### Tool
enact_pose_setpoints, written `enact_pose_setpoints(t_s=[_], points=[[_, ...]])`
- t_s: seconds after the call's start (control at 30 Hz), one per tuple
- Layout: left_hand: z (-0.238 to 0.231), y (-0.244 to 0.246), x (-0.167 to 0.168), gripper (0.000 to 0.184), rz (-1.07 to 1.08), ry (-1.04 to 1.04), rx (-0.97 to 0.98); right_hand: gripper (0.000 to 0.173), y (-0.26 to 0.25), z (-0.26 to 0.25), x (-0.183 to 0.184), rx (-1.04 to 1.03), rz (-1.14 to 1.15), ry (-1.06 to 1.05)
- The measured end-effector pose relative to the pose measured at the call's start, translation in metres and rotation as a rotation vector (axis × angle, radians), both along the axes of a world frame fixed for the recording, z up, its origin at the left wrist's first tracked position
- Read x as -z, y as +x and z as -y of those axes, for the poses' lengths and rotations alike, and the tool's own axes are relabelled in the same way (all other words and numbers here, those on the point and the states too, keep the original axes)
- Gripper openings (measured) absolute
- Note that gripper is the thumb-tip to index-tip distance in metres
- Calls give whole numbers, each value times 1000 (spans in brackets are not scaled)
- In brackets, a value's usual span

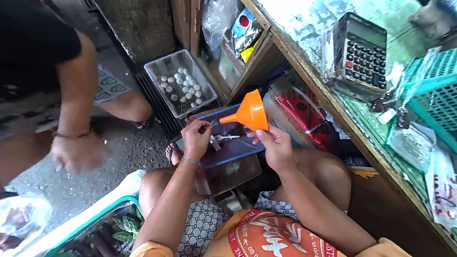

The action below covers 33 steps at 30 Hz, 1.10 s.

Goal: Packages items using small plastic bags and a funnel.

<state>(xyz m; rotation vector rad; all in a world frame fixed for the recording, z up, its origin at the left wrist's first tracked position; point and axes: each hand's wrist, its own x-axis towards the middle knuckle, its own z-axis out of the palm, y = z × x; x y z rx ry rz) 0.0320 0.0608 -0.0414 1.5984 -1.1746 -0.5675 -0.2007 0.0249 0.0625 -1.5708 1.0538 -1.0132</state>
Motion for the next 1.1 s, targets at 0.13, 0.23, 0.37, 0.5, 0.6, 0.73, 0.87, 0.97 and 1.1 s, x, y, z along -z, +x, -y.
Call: enact_pose_setpoints(t_s=[0.13, 0.23, 0.37, 0.5, 0.6, 0.73, 0.87, 0.97, 1.1], points=[[0, -4, -6, 6, 3, -26, -1, 19, 6, 1, 0, 10, 44, 81], [-2, -4, -8, 5, -14, -39, 12, 20, 7, 2, 7, 13, 30, 92], [-3, -3, -8, 14, -24, -45, 34, 18, 7, 2, 10, 12, 20, 113], [-3, -2, -10, 31, -14, -117, 105, 18, 10, 3, 14, 7, 26, 134], [0, -8, -18, 24, 51, -105, 115, 20, 4, 9, 11, -11, -28, 115], [-6, -6, -33, 16, -24, 22, 147, 19, 3, 27, 4, -240, -121, 83], [2, -1, -19, 20, -413, 189, 359, 19, 15, 65, 0, -537, -243, -111], [7, 7, -13, 20, -392, 245, 389, 38, 21, 96, 15, -522, -102, -79], [11, 24, -8, 23, -366, 239, 272, 34, 43, 108, 77, -127, -265, 230]])
